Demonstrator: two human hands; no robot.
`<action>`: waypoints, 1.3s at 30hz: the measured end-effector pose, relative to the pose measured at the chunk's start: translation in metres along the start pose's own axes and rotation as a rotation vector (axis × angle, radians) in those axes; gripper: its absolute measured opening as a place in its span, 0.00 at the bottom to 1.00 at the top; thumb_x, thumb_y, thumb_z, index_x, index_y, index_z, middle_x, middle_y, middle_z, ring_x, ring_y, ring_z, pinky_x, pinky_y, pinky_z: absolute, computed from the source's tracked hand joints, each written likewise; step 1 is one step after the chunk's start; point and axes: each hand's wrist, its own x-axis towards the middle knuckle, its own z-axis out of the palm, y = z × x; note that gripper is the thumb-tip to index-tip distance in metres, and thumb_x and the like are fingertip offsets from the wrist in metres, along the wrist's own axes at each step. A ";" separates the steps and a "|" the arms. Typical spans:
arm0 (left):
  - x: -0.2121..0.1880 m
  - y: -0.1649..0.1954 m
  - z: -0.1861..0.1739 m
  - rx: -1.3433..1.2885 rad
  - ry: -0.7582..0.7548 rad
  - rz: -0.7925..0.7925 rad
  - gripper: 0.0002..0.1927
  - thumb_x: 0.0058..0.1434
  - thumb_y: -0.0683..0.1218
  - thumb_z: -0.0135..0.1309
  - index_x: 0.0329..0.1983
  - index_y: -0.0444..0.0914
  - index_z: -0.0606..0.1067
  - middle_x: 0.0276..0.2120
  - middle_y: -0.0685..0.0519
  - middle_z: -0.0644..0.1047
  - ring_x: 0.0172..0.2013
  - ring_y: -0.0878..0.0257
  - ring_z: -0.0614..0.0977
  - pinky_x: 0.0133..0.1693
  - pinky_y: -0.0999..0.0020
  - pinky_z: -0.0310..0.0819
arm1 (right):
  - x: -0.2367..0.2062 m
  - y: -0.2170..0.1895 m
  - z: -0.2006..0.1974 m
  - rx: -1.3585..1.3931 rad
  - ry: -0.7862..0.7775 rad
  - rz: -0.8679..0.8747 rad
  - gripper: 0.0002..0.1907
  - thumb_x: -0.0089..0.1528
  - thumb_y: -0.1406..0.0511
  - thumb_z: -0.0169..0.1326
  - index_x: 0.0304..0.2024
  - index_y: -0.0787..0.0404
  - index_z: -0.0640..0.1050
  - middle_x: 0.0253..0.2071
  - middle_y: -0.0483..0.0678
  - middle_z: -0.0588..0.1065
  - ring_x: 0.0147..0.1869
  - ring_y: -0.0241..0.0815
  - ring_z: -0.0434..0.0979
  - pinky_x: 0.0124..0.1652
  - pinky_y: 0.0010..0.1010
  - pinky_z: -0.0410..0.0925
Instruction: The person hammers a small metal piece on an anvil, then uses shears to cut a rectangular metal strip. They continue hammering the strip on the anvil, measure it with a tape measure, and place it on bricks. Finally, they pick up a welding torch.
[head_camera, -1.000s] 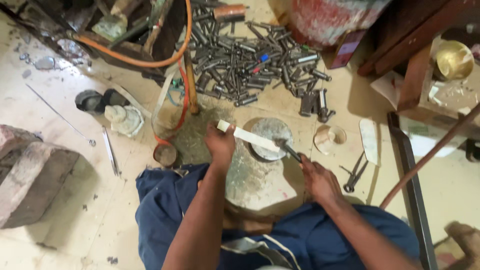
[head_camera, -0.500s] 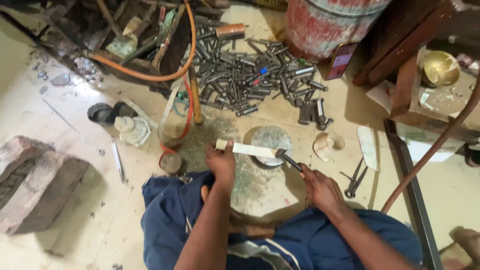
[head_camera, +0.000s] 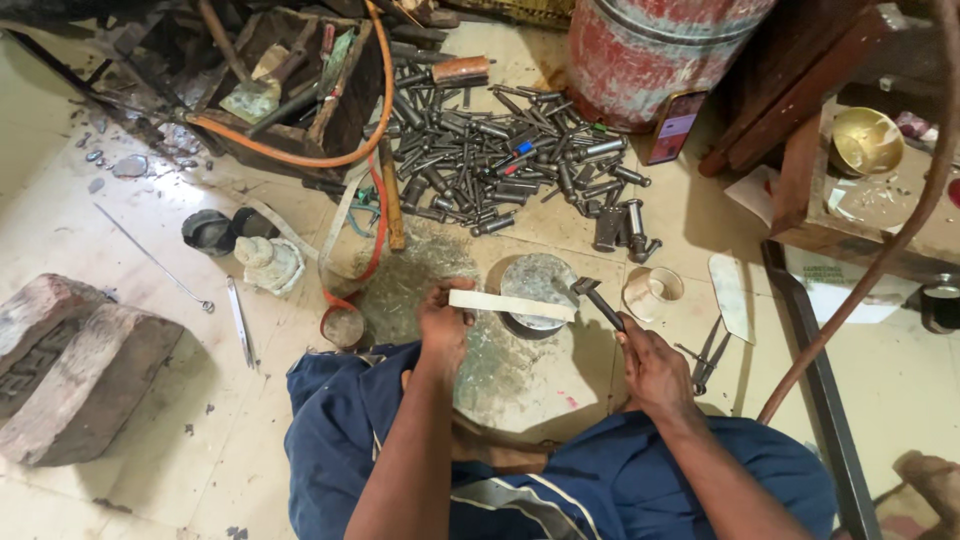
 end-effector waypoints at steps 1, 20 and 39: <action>0.000 0.000 0.000 0.033 0.033 -0.081 0.13 0.69 0.31 0.44 0.54 0.31 0.73 0.42 0.42 0.81 0.29 0.64 0.78 0.23 0.73 0.69 | 0.001 -0.003 -0.001 0.007 0.000 -0.001 0.20 0.65 0.66 0.58 0.59 0.56 0.75 0.36 0.55 0.78 0.35 0.59 0.80 0.34 0.47 0.72; -0.002 -0.003 0.004 0.549 0.120 -0.224 0.10 0.53 0.37 0.66 0.36 0.32 0.77 0.23 0.49 0.80 0.18 0.66 0.76 0.20 0.70 0.68 | 0.011 -0.011 0.025 -0.020 -0.212 0.023 0.20 0.66 0.64 0.54 0.61 0.54 0.75 0.35 0.57 0.79 0.30 0.60 0.79 0.29 0.48 0.72; 0.000 0.000 -0.019 0.758 0.260 -0.066 0.15 0.48 0.41 0.70 0.37 0.33 0.79 0.31 0.46 0.83 0.31 0.58 0.82 0.36 0.62 0.77 | 0.012 -0.003 0.026 -0.117 -0.280 0.081 0.17 0.67 0.60 0.52 0.59 0.55 0.76 0.35 0.56 0.78 0.31 0.62 0.78 0.31 0.51 0.72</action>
